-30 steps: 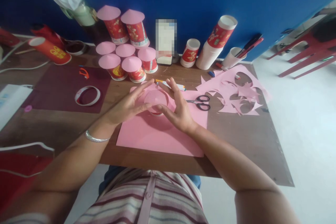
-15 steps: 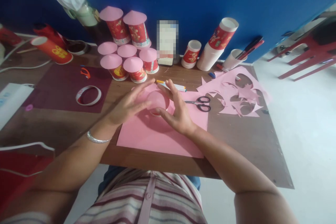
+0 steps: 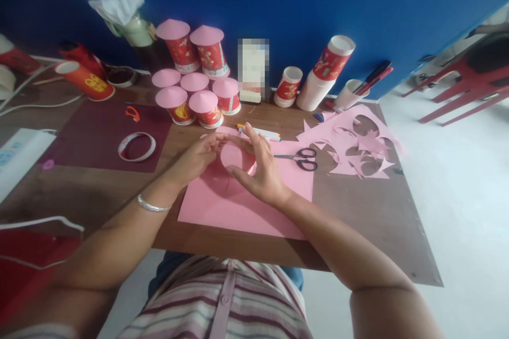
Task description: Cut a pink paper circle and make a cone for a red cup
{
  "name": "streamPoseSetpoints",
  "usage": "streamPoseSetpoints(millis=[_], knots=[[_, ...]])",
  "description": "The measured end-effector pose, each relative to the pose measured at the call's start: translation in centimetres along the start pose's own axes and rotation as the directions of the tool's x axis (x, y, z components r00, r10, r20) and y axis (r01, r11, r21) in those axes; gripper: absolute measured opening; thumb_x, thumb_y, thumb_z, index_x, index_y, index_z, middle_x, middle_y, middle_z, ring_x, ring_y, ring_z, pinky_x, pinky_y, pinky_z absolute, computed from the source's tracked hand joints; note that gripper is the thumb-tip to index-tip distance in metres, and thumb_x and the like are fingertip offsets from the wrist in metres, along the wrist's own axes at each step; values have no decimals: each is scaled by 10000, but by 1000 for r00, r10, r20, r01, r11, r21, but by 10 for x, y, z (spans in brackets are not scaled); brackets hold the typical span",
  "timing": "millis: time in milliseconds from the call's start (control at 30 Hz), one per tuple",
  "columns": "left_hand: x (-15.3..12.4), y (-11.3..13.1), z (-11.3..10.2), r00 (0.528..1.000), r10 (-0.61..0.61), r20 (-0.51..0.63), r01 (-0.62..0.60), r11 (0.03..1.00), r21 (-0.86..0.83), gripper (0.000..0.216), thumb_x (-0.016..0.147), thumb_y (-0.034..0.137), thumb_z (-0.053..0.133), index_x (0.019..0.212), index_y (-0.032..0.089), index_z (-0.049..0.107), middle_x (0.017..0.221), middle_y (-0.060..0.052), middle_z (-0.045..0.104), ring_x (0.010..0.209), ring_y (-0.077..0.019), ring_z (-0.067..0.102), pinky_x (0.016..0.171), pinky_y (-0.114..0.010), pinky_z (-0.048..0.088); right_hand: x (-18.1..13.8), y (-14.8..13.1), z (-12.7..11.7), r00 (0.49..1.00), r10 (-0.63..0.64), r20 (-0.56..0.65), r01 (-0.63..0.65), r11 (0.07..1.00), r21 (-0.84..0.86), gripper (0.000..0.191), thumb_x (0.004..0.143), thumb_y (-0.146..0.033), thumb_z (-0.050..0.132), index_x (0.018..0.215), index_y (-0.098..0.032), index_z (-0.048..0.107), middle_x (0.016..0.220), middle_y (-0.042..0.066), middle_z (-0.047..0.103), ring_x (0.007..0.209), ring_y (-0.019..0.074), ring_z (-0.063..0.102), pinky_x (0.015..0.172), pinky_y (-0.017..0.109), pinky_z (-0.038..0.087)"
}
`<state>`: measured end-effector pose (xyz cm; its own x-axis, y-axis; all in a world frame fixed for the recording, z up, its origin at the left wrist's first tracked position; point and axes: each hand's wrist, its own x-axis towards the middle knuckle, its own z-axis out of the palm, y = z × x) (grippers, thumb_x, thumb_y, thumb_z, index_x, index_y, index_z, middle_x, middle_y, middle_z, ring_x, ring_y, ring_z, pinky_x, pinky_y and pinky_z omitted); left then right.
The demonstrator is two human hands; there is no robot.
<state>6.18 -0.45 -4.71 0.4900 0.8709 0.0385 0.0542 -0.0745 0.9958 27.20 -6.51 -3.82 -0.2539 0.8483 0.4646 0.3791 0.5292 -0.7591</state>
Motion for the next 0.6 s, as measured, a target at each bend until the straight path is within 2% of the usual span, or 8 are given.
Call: streamPoseSetpoints(millis=[67,167,300,467,600], knots=[[-1,1,-1,999,-43,22,42,998,46,490,815,197,622,1303,230,654,1468,-93,666,1430,-272,594,1264,-516,426,0,0,1,1000,18,-7,-18,1000,20,927,993,-473,712,1707,-371,130,1636,118,531,1509,358,525,1291,675,358],[-3,10,-1,990,-76,121,62,991,120,576,796,181,664,1368,230,621,1500,-96,644,1415,-293,601,1219,-501,475,2,0,1,999,31,-19,-31,999,6,896,988,-444,722,1697,-365,180,1561,107,614,1471,358,566,1280,682,366],[-4,29,1,964,-124,234,52,955,292,560,814,293,798,1343,200,642,1312,-109,749,1194,-314,709,1019,-457,600,3,-1,0,1000,29,-4,-29,999,-24,842,980,-368,730,1675,-351,254,1478,102,683,1426,359,602,1244,687,403],[-2,39,11,956,-46,290,-51,946,320,484,845,350,800,1297,215,692,1258,-91,769,1081,-287,732,953,-438,614,3,0,0,1000,2,-7,-2,998,-59,872,970,-389,745,1678,-344,237,1506,115,659,1442,366,580,1249,682,390],[0,40,15,956,0,294,-111,926,360,385,850,354,797,1202,208,743,1215,-96,783,1089,-300,730,960,-445,604,3,2,-1,1000,-16,-1,16,999,-39,830,991,-445,717,1671,-355,249,1486,120,669,1411,368,604,1220,684,426]])
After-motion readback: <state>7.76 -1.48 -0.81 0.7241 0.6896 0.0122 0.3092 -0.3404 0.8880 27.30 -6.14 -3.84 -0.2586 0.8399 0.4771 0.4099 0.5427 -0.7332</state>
